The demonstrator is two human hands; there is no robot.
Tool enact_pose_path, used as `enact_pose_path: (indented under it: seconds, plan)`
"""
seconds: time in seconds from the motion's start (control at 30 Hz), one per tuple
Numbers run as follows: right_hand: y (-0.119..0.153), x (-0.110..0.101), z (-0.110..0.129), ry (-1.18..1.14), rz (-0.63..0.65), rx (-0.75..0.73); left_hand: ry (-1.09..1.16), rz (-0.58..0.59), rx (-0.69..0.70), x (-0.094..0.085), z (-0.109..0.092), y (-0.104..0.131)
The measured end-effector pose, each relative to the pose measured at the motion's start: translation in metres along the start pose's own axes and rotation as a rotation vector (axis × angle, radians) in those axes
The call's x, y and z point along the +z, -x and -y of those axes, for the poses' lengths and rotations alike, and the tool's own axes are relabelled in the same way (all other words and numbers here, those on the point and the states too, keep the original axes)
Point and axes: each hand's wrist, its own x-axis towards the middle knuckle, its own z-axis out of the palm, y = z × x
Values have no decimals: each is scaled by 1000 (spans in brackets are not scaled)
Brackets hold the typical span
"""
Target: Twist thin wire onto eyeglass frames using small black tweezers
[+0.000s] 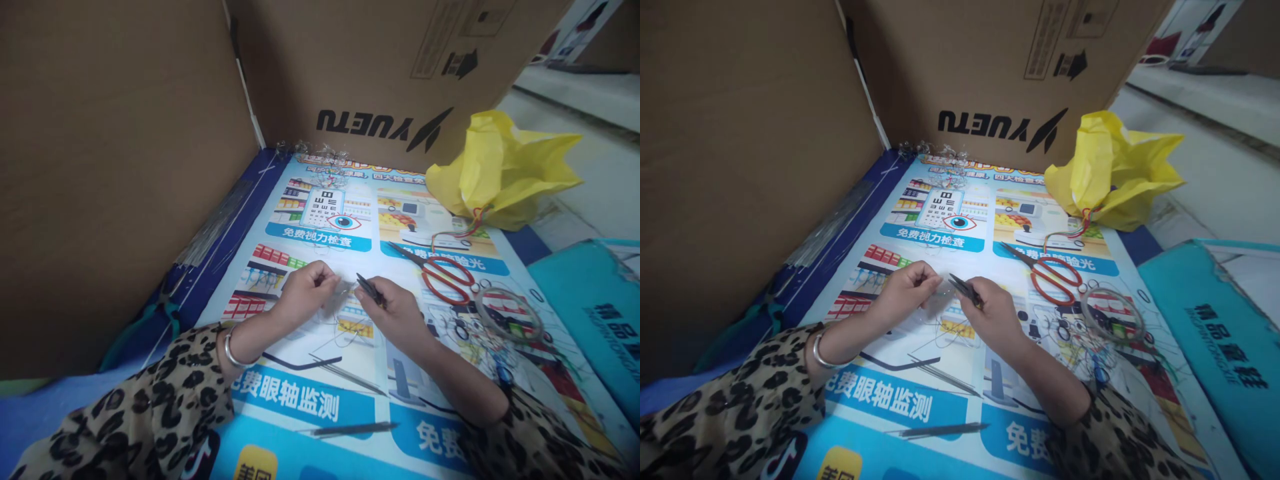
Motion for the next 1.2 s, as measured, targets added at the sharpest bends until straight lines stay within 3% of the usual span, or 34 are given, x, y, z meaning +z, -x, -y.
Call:
enact_pose_path:
  seconds: [0.3, 0.97, 1.2]
  plan:
    - [1, 0, 2, 21, 11, -49, -319, 44, 220, -2, -2, 1]
    - [1, -2, 4, 2, 20, -26, -392, 51, 250, -4, -6, 0]
    - [1, -1, 2, 5, 18, -30, -507, 54, 343, -4, 0, 1]
